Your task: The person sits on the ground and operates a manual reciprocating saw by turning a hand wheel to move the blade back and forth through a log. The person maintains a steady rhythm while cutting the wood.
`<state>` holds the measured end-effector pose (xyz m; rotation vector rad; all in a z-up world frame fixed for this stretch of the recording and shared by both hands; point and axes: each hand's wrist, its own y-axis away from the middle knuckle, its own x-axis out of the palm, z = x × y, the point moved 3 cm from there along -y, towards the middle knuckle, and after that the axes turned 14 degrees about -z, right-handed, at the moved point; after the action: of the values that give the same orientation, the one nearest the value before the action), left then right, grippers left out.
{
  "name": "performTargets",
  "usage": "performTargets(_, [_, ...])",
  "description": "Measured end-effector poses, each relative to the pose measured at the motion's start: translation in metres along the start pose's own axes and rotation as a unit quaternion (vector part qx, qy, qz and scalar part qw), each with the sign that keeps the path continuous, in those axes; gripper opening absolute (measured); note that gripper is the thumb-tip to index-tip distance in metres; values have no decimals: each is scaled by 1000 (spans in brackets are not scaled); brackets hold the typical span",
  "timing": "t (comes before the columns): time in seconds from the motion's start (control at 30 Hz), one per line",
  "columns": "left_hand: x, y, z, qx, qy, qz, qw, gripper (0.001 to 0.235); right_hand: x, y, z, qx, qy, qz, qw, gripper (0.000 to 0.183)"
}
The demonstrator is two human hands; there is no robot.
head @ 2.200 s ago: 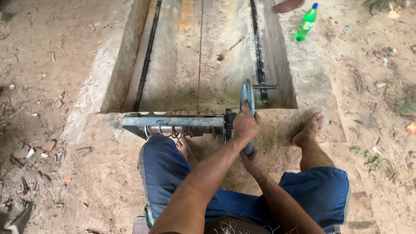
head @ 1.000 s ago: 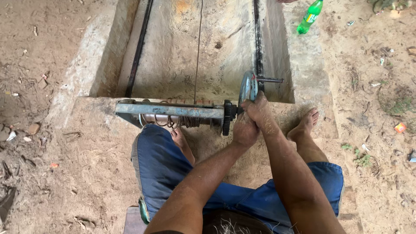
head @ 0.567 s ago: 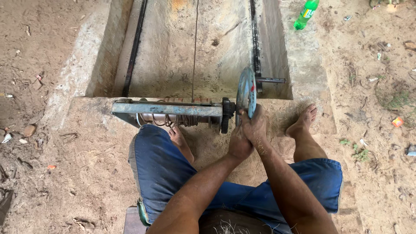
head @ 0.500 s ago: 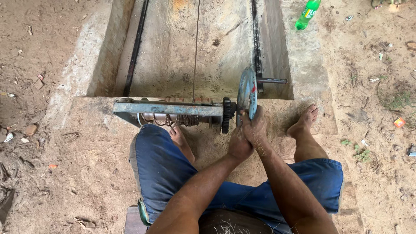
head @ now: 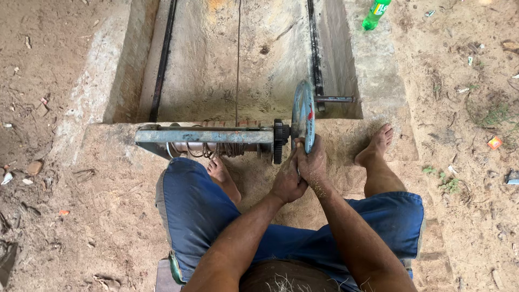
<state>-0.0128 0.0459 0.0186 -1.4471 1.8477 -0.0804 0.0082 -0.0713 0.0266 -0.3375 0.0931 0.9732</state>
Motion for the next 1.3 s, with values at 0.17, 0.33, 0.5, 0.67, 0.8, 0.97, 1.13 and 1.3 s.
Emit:
performTargets(0.17, [-1,-1,12,-161,69,37,984,78,1,-2,1,-4,-17,0,1000,30])
performTargets(0.33, [4,3,40,-330,129,0,935,48,5,-6,-15,46,10,18,999,29])
performTargets(0.5, [-5,-16,60,-257,21,-91,962,42,5,-3,-21,-23,14,4,1000,28])
performTargets(0.67, [4,-26,66,-258,-4,-100,961,45,8,-5,-33,-33,59,-2,998,24])
performTargets(0.8, [21,-38,55,-114,-32,-170,978,46,8,-6,-45,-16,24,2,1000,24])
performTargets(0.97, [37,-65,39,-15,-122,-135,983,59,53,-17,-43,-149,600,47,785,28])
performTargets(1.13, [46,-117,37,-167,-150,51,973,74,60,-24,-41,-160,780,67,601,29])
performTargets(1.3, [43,-177,37,-224,-213,91,947,61,-2,13,-46,-10,124,12,992,28])
